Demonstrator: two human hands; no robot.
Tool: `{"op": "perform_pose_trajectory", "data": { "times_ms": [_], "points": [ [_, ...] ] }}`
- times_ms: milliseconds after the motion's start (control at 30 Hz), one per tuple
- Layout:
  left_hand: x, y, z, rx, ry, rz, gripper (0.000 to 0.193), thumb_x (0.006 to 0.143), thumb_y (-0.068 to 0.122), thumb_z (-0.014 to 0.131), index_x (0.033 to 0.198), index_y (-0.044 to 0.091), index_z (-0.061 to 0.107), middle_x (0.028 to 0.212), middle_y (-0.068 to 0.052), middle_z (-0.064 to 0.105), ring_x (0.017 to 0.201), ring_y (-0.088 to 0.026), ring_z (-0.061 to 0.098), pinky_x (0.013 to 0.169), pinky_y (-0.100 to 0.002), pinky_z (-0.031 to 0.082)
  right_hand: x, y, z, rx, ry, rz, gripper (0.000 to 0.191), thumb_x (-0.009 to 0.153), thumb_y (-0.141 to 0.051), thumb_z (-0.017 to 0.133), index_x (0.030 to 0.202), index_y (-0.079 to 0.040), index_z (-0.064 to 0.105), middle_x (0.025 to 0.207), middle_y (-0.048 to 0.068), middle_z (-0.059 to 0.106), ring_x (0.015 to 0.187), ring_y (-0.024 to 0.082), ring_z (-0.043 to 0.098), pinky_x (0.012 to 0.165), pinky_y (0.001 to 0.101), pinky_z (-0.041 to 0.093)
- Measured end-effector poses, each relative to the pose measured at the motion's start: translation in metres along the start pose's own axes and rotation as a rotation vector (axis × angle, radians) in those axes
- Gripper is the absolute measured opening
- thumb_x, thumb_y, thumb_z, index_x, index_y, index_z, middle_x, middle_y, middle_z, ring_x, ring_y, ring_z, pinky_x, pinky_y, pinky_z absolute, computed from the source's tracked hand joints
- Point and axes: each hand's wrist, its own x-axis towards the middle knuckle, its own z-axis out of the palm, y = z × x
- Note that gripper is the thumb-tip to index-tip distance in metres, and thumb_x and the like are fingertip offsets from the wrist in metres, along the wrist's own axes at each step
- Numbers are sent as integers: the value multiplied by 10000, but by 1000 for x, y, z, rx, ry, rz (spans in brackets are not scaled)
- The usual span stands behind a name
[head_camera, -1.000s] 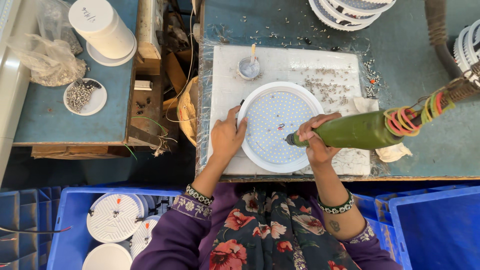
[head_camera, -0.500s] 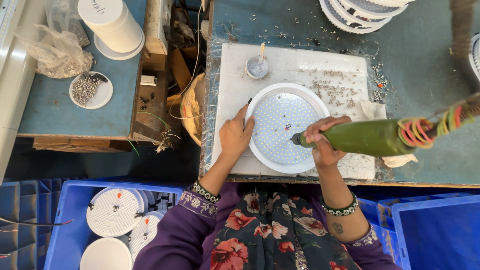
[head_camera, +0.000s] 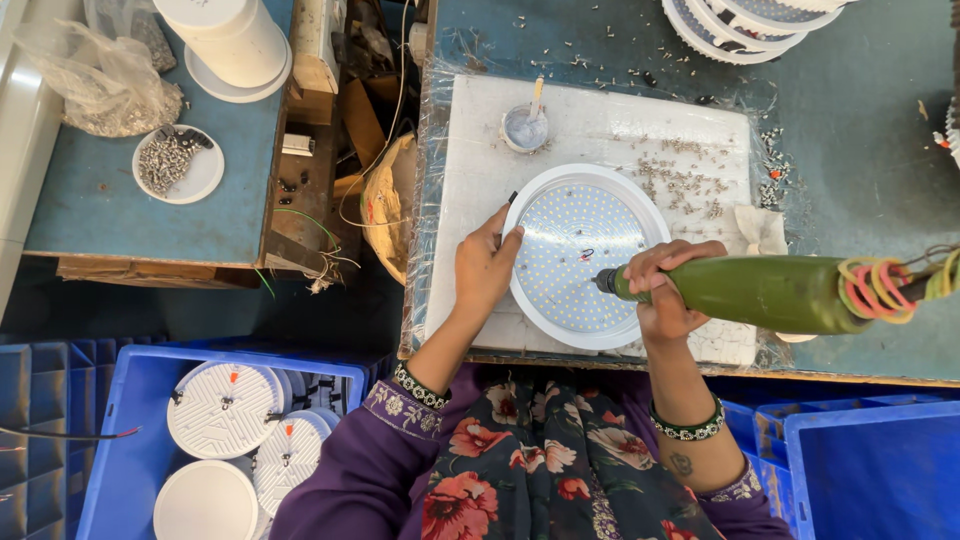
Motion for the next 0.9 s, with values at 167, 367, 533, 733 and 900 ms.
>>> {"op": "perform_pose_trajectory", "data": {
  "times_ms": [167,367,533,733,900],
  "points": [
    [0,-13,4,60,64,82,491,944,272,639,1387,60,628,622,-72,664,515,-150,614,523,-319,471,6,-2,2,14,-9,43,193,940,-16,573,1089,-37,452,799,94,537,620,146,532,626,321,524],
    [2,-28,9,167,75,130,513,963,319,602,1407,62,605,638,-106,686,518,-206,647,525,-356,494,15,-6,8,81,4,36,753,936,-684,607,1294,-36,468,871,95,535,641,158,549,608,300,498],
    [5,-31,10,198,95,176,513,970,340,587,1404,68,615,650,-129,693,562,-249,686,566,-378,522,27,-3,14,82,81,22,892,956,-818,431,1265,16,499,706,101,552,554,177,530,537,306,465],
    [9,-32,11,272,79,161,521,962,353,582,1408,85,611,655,-145,704,570,-277,696,590,-398,537,76,-46,-10,0,138,-66,715,1029,-728,451,1197,-35,495,838,150,573,680,250,615,649,412,588],
    [11,-35,12,281,101,209,525,950,338,599,1403,73,609,713,-146,725,577,-283,700,592,-407,541,138,-81,-29,70,19,6,654,1076,-619,449,1280,-3,529,963,158,577,785,265,619,752,441,581]
  ]
}}
